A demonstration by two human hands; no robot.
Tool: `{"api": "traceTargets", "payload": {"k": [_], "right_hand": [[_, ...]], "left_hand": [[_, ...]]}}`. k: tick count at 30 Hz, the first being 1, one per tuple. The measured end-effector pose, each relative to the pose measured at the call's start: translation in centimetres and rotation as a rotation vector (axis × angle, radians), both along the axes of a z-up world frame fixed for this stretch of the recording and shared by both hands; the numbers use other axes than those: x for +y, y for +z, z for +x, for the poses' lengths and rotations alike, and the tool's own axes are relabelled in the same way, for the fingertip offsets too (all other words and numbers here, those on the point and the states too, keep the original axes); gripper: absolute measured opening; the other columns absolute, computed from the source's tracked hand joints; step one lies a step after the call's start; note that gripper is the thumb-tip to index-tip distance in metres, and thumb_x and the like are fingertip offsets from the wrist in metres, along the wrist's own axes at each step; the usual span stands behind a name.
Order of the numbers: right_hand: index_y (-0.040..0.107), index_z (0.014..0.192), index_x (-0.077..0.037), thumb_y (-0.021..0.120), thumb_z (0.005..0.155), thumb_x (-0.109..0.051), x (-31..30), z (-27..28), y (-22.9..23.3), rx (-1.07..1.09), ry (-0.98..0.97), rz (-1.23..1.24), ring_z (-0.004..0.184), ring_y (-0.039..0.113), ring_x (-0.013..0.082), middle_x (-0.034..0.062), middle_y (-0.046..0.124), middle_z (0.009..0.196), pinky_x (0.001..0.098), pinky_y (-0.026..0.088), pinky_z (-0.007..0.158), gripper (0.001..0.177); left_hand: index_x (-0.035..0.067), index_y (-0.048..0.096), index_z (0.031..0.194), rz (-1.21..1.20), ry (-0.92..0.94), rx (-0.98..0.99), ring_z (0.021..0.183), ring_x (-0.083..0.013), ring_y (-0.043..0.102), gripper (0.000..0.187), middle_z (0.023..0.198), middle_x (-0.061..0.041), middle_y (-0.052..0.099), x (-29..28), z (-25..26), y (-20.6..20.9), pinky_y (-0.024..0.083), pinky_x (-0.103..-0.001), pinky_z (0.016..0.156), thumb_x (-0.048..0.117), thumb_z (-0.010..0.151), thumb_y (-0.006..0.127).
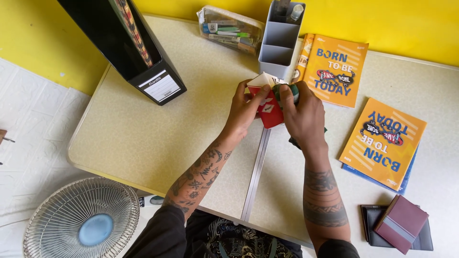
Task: Wiping down a box of envelopes and several notebooks on a desk using a cloth.
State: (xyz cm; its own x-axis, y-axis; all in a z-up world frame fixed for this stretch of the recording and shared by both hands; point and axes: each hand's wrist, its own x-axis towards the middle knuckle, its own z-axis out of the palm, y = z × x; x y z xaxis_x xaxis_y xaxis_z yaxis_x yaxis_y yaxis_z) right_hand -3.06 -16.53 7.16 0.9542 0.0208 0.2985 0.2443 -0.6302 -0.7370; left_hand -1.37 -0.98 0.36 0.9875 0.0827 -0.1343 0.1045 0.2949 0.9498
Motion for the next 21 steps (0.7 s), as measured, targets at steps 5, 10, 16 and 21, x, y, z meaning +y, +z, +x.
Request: {"api": "traceTargets", "payload": {"k": [5,10,16,21], "right_hand": [[0.067,0.104,0.004,0.054,0.108,-0.036,-1.5,3.0,-4.0,0.098,0.001,0.223,0.073,0.069,0.0266,0.0188,0.071,0.082,0.0405,0.053,0.068,0.043],[0.068,0.106,0.005,0.054,0.106,-0.036,-3.1,4.8,-7.4,0.189,-0.065,0.228,0.078,0.07,0.0247,0.0207,0.072,0.088,0.0391,0.052,0.072,0.043],[0.065,0.106,0.005,0.056,0.1,-0.033,-2.4,4.3,-7.1,0.119,-0.052,0.316,0.083,0.065,0.0251,0.019,0.069,0.096,0.0383,0.051,0.075,0.04],[0.059,0.104,0.005,0.055,0.107,-0.04,-0.6,1.6,-3.6,-0.36,0.219,0.228,0.092,0.055,0.0307,0.0172,0.055,0.098,0.0393,0.046,0.086,0.046]], "left_hand": [[0.003,0.06,0.131,0.367,0.014,-0.216,0.093,-0.0155,0.071,0.055,0.111,-0.012,0.07,0.1,0.2,-1.1,0.061,-0.027,0.076,0.046,0.097,0.069],[0.001,0.056,0.13,0.669,0.158,-0.45,0.094,-0.0147,0.068,0.058,0.114,-0.013,0.06,-0.9,2.7,-2.4,0.059,-0.026,0.077,0.049,0.1,0.07],[0.004,0.059,0.103,0.053,0.053,-0.207,0.075,-0.0116,0.068,0.039,0.09,-0.006,0.071,-1.9,5.0,-1.0,0.056,-0.026,0.068,0.041,0.094,0.071],[0.003,0.061,0.099,-0.064,0.001,-0.247,0.084,-0.013,0.066,0.027,0.096,-0.009,0.073,-1.0,5.8,-2.1,0.056,-0.028,0.078,0.029,0.103,0.068]]}}
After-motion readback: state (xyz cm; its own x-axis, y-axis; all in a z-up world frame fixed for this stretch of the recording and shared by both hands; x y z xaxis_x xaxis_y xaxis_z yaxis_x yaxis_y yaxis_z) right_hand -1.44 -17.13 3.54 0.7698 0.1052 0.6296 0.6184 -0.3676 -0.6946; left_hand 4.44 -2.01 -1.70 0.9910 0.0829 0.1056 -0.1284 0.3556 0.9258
